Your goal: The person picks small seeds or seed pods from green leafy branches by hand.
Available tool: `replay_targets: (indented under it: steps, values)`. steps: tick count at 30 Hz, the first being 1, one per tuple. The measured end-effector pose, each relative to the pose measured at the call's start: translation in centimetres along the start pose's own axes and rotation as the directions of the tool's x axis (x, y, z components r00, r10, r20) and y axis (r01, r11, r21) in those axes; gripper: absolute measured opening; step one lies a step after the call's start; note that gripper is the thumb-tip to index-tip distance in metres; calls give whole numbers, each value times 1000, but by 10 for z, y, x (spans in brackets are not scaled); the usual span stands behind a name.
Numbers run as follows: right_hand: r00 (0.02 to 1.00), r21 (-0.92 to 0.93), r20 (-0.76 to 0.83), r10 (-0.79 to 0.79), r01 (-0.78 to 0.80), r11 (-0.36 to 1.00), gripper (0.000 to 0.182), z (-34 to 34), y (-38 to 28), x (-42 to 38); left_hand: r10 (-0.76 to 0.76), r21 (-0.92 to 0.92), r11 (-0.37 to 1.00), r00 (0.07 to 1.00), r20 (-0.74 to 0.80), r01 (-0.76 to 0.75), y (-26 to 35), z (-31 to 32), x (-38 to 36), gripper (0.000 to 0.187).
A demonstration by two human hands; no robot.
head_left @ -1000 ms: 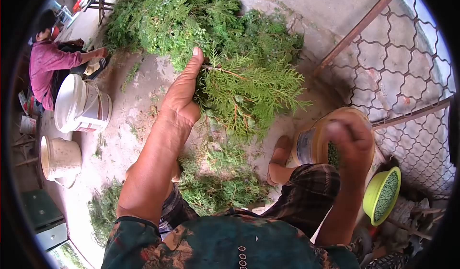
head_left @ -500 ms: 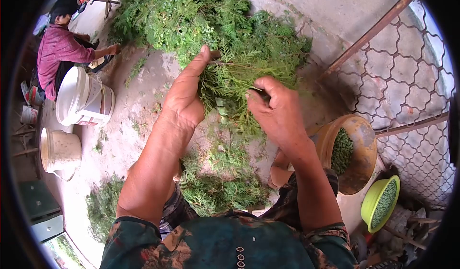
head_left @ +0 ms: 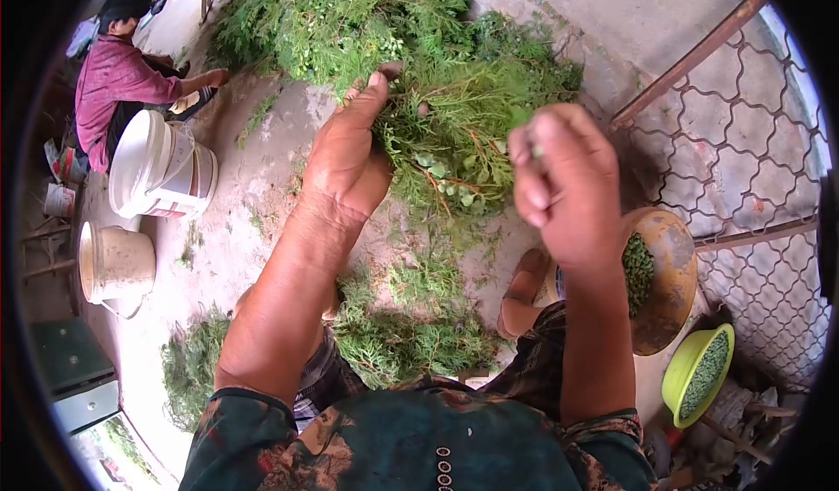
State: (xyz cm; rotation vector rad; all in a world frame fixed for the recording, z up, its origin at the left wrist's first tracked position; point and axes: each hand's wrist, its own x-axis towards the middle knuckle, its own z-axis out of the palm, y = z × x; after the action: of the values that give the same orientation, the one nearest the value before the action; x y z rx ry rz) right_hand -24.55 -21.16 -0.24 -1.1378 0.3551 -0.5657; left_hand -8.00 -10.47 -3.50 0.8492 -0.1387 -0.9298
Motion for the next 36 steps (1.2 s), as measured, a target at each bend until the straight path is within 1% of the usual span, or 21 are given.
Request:
replay_targets:
  steps: [1, 3, 5, 7, 9, 11, 15, 17, 18, 20, 21, 23, 24, 26, 27, 29, 31, 32, 34, 35, 36]
  values:
    - [999, -212, 36, 36, -27, 977, 13, 3, 4, -1, -1, 0, 1000, 1000, -2, 1, 1, 4, -3, 22]
    - [988, -533, 47, -145, 147, 833, 15, 10, 29, 4, 47, 20, 999, 999, -15, -47, 2, 12, -7, 24]
    - [992, -554, 70, -104, 125, 823, 22, 12, 41, 4, 52, 19, 998, 999, -7, -52, -1, 10, -6, 24]
    - [953, -721, 112, -280, 272, 637, 29, 19, 50, 5, 63, 15, 998, 998, 0, -63, -2, 10, -6, 25]
    - [963, -757, 122, -240, 247, 605, 34, 19, 47, 9, 92, 33, 995, 995, 28, -93, -4, 13, -8, 26]
    - [964, -800, 233, -128, 265, 538, 32, 18, 46, 13, 83, 29, 996, 996, 44, -84, -4, 13, -9, 26]
    - [947, -788, 284, -152, 320, 525, 27, 22, 52, 16, 88, -26, 996, 996, 20, -88, -1, 9, -7, 28]
    - [877, -695, 280, -391, 466, 547, 20, 29, 57, 13, 90, -33, 995, 996, -7, -90, 3, 9, -8, 29]
    - [876, -690, 275, -395, 466, 553, 20, 32, 59, 13, 82, -54, 995, 996, -36, -84, 4, 9, -9, 30]
    - [902, -503, 172, -397, 427, 752, 14, 34, 61, 13, 91, -41, 995, 995, -42, -92, 7, 7, -7, 30]
    - [931, -371, 99, -351, 362, 855, 8, 35, 58, 12, 102, -37, 994, 994, -48, -104, 9, 5, -5, 30]
    - [968, -218, -14, -250, 241, 946, 5, 30, 41, 11, 61, -113, 991, 994, -89, -71, 15, -4, 1, 27]
    - [990, -7, -22, -138, 138, 990, 5, 29, 30, 11, 52, -213, 974, 994, -97, -72, 15, -12, 5, 25]
    - [998, 360, 30, 58, -65, 931, 6, 22, 21, 10, 39, -331, 941, 994, -99, -69, 16, -16, 6, 21]
    - [998, 364, 28, 53, -59, 930, 6, 22, 19, 10, 39, -325, 943, 995, -95, -68, 16, -15, 7, 21]
    - [977, 448, 105, 188, -215, 867, 6, 24, 15, 6, 46, -327, 941, 991, -128, -86, 16, -14, 6, 21]
    - [975, 402, 116, 189, -220, 889, 10, 25, 20, 5, 61, -288, 954, 993, -97, -87, 16, -12, 4, 22]
    - [985, 154, 84, 148, -159, 975, 13, 25, 25, 6, 77, -248, 964, 995, -66, -91, 17, -10, 3, 23]
    - [993, -308, 43, 112, -94, 947, 16, 21, 33, 8, 99, -185, 977, 995, -32, -103, 16, -7, -2, 25]
    - [993, -304, 37, 111, -95, 948, 16, 20, 38, 8, 119, -123, 986, 993, 6, -117, 16, -4, -4, 26]
    - [998, -347, 60, 23, -1, 938, 16, 22, 45, 8, 113, -119, 987, 994, 9, -111, 16, 0, -6, 26]
